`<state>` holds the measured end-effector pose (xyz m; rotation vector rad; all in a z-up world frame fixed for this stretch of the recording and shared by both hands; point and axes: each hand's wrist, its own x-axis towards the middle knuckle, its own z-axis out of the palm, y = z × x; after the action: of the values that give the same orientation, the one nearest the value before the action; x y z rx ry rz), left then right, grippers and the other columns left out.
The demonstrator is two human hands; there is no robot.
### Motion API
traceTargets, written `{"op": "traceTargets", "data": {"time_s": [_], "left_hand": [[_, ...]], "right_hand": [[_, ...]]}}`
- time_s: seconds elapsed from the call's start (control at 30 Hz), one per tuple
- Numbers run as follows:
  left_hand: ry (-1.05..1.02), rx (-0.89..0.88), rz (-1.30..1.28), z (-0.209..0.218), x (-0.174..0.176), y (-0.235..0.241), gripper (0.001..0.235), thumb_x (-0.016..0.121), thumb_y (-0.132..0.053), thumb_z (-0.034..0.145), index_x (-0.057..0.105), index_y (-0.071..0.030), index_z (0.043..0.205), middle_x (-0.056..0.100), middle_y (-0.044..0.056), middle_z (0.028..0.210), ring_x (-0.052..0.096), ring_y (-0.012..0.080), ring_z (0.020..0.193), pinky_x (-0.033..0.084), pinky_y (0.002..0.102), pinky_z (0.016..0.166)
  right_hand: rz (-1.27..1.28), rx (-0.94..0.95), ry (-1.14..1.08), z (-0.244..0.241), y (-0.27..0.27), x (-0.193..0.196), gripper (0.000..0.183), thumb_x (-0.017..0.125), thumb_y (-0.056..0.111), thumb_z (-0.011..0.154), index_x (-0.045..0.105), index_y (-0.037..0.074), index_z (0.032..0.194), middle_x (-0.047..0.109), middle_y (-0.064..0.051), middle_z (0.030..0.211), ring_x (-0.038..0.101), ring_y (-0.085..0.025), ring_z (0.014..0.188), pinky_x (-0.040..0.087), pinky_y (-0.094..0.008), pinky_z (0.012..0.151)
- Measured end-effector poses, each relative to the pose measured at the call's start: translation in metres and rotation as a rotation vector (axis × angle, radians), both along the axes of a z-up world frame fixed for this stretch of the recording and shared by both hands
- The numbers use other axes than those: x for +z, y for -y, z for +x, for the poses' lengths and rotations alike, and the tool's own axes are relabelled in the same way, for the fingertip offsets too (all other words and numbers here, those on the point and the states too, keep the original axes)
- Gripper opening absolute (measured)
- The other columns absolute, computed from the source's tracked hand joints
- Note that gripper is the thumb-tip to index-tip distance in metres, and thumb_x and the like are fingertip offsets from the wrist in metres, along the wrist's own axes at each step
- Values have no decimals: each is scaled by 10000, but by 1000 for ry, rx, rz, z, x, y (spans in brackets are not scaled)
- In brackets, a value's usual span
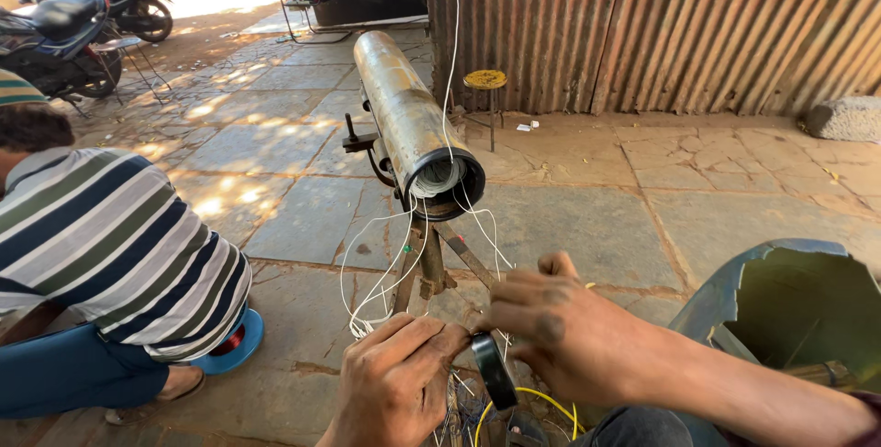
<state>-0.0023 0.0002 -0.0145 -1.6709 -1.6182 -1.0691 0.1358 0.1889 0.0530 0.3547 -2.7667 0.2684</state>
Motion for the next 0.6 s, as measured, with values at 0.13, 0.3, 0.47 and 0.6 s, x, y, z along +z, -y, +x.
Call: {"op": "traceTargets", "data": {"time_s": [0.13,0.3,0.47,0.6], "left_hand": [[60,-24,47,4,-2,-1,251,748,20,723,741,-3,973,717,73,873,702,212,709,582,347,619],[145,-25,36,22,9,0,151,751,-26,815,741,-19,965,716,88,872,723,208,740,600,347,644],[194,-9,9,35,22,0,176,725,-20,831,742,19,1001,709,120,862,726,231,744,603,371,657],[133,-1,20,36,14,-7,178,697,20,840,750,7,1009,707,121,854,726,221,745,609,358,657]], "right_hand": [[-80,87,-335,1,1,-7,366,844,141,675,691,122,1007,722,-21,984,708,-197,942,396,-447,884],[8,161,-739,7,-15,-34,298,813,133,756,693,89,1025,705,-78,1051,710,-214,939,497,-401,804],[-25,-10,-954,-3,1,-56,236,774,165,781,698,62,979,684,-113,982,682,-244,894,516,-401,799],[-408,-342,-986,-14,27,-18,278,683,258,949,672,0,1055,674,-80,954,683,-145,819,564,-299,699]]}}
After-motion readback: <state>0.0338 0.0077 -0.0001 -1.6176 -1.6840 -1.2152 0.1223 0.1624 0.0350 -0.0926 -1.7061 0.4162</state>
